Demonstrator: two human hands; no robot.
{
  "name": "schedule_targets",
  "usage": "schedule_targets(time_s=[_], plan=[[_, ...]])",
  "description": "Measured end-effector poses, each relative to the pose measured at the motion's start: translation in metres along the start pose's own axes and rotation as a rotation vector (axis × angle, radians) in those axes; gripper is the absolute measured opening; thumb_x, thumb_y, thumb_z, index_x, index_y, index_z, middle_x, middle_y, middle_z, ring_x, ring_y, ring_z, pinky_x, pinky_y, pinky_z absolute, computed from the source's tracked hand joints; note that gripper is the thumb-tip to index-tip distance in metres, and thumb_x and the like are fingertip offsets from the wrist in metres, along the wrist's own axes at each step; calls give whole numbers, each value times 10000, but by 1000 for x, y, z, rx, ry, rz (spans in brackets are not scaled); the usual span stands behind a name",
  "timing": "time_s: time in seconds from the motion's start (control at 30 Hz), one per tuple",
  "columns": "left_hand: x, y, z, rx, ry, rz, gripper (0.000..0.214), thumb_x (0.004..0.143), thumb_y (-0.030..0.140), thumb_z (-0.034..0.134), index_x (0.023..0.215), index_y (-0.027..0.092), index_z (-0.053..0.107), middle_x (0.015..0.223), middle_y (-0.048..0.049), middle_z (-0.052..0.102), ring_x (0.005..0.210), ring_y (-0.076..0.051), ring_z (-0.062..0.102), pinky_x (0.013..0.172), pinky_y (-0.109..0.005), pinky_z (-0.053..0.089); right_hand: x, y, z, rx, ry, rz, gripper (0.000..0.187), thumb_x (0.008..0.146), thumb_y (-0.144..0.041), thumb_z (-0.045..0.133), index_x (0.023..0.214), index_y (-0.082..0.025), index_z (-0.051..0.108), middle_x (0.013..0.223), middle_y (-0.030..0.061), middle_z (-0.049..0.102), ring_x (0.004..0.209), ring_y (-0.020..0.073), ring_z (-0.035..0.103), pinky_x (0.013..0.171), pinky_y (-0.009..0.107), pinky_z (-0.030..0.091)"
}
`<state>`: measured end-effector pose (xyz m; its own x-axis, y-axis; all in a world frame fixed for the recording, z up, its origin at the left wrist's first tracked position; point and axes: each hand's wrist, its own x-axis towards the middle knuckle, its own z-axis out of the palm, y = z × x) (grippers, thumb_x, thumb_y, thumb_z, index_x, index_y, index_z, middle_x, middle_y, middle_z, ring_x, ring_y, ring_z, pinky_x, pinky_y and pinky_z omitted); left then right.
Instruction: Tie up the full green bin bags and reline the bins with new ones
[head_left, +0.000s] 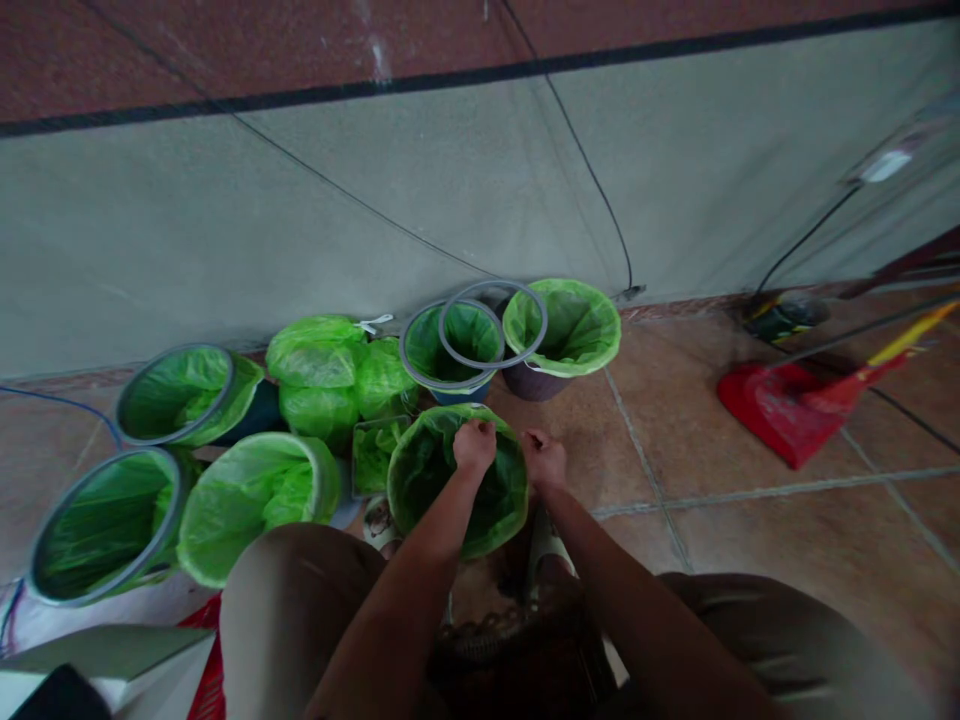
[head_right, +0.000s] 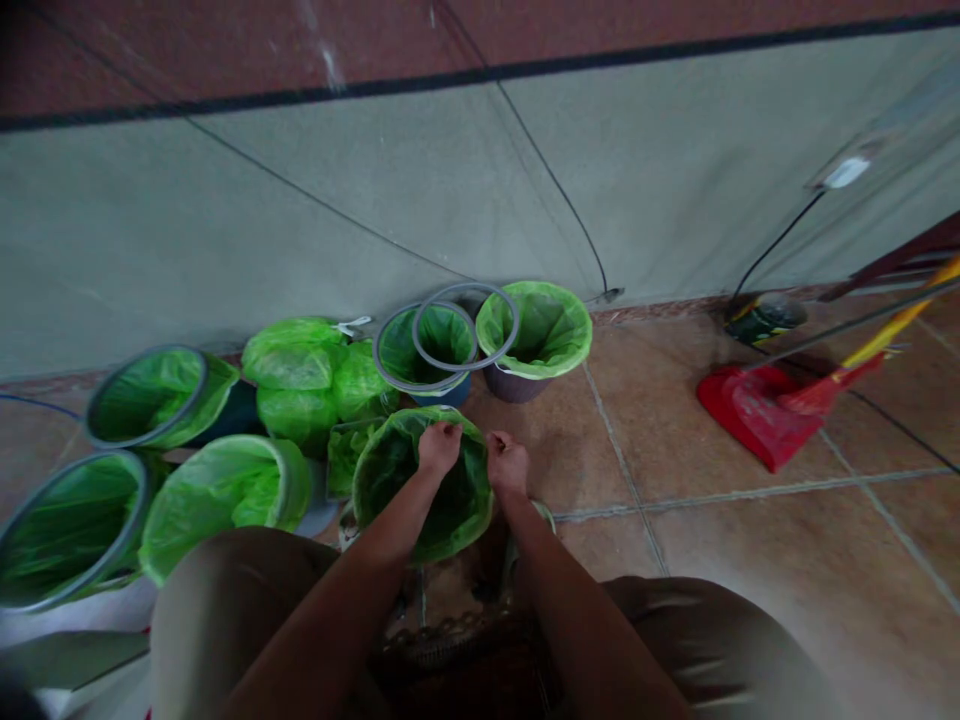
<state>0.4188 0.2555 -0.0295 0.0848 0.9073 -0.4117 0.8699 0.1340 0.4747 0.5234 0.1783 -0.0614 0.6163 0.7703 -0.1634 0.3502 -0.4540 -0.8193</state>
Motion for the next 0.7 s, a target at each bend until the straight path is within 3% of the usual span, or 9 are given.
schedule_targets(time_s=[0.13, 0.27, 0.4, 0.5, 0.6, 0.7], plan=[[13, -5, -2, 45, 27, 21, 306, 917, 300, 447, 928, 182, 729, 995, -104, 738, 949, -211, 680, 788, -261, 473, -10, 7, 13, -45, -83, -16, 320, 862, -335, 513, 1041, -139, 691, 951, 99, 733, 818, 191, 669, 760, 271, 489], [17, -7, -2, 76, 75, 53, 321, 926, 339, 442, 934, 196, 729, 976, -96, 740, 925, -205, 682, 786, -262, 469, -22, 9, 20, -351, -145, 57, 383, 869, -269, 532, 1217, -129, 609, 995, 146, 720, 911, 233, 676, 785, 287, 469], [13, -10, -1, 61, 92, 38, 336, 934, 383, 439, 953, 198, 718, 971, -96, 739, 912, -205, 684, 781, -264, 468, -28, 7, 23, -489, -213, 137, 385, 891, -282, 496, 1225, -112, 580, 981, 163, 712, 893, 261, 683, 757, 314, 471], [10, -17, -1, 2, 75, 59, 330, 934, 382, 450, 935, 182, 713, 946, -92, 740, 891, -194, 685, 773, -255, 467, -26, 7, 19, -366, -140, 47, 470, 871, -371, 529, 1260, -106, 537, 1091, 162, 684, 959, 252, 661, 809, 315, 476], [6, -25, -2, -64, 75, 79, 280, 919, 329, 480, 916, 170, 711, 924, -84, 740, 880, -181, 683, 778, -242, 467, -12, 2, 16, -243, -28, -72, 475, 918, -406, 432, 1259, -89, 529, 1189, 163, 645, 1058, 235, 621, 893, 322, 464], [0, -33, -3, -112, 117, 5, 231, 897, 246, 495, 961, 161, 699, 963, -87, 737, 908, -184, 681, 797, -246, 470, 8, -14, 17, -312, -95, -180, 421, 955, -335, 365, 1266, -113, 543, 1237, 147, 629, 1146, 227, 580, 966, 332, 426]])
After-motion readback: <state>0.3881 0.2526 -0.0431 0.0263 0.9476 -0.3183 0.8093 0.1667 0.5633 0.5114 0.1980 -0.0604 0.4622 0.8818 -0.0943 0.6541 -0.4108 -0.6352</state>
